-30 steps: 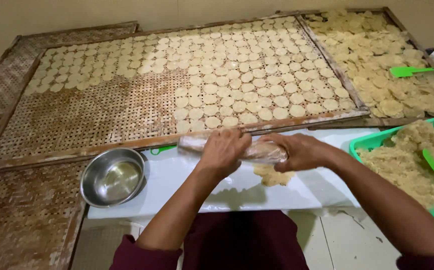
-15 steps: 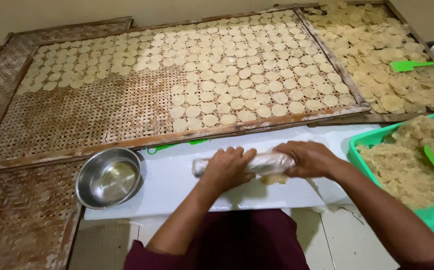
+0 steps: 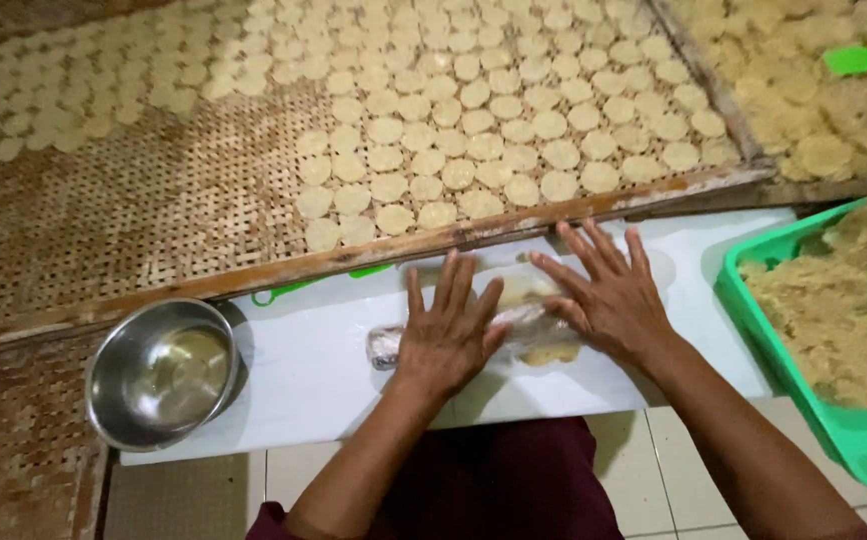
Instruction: Rolling out food paste and cutting it into circular discs to dry on a large bamboo tray.
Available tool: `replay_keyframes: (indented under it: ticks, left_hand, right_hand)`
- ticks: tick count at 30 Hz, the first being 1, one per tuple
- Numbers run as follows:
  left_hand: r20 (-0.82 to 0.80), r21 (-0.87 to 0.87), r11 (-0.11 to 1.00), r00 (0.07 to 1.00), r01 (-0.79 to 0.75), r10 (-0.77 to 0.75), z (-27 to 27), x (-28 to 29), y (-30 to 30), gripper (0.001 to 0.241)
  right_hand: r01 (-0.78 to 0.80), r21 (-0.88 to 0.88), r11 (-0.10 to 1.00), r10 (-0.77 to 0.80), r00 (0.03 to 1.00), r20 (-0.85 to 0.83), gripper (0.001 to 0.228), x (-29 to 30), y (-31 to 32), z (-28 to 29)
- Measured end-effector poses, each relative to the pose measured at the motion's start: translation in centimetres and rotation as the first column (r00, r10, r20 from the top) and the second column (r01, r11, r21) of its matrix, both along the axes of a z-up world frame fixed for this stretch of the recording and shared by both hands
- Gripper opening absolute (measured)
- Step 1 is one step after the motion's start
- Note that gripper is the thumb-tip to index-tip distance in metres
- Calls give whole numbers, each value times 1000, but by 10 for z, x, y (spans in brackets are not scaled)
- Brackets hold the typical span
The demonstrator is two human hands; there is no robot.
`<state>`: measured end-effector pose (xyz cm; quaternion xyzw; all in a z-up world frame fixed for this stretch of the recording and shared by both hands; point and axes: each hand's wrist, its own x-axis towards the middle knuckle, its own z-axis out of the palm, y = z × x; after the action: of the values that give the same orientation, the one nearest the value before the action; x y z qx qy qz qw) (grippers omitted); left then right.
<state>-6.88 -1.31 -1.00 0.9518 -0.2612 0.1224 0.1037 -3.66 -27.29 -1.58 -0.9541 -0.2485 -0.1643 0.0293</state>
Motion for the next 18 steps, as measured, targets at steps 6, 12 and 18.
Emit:
replay_keyframes:
  ticks: [6, 12, 18]
  left_hand:
    - [-137, 107, 989, 984, -98, 113, 3, 31, 2, 59]
    - [-179, 177, 971, 965, -159, 191, -8, 70, 2, 66]
    - [-84, 139, 976, 980, -168, 181, -14, 81, 4, 65]
  right_hand:
    - [43, -15, 999, -45, 996, -82, 60, 34, 4, -9]
    - [127, 43, 991, -106, 939, -326, 73, 64, 10, -1]
    - [155, 97, 983, -103, 908, -407, 74, 78, 13, 1]
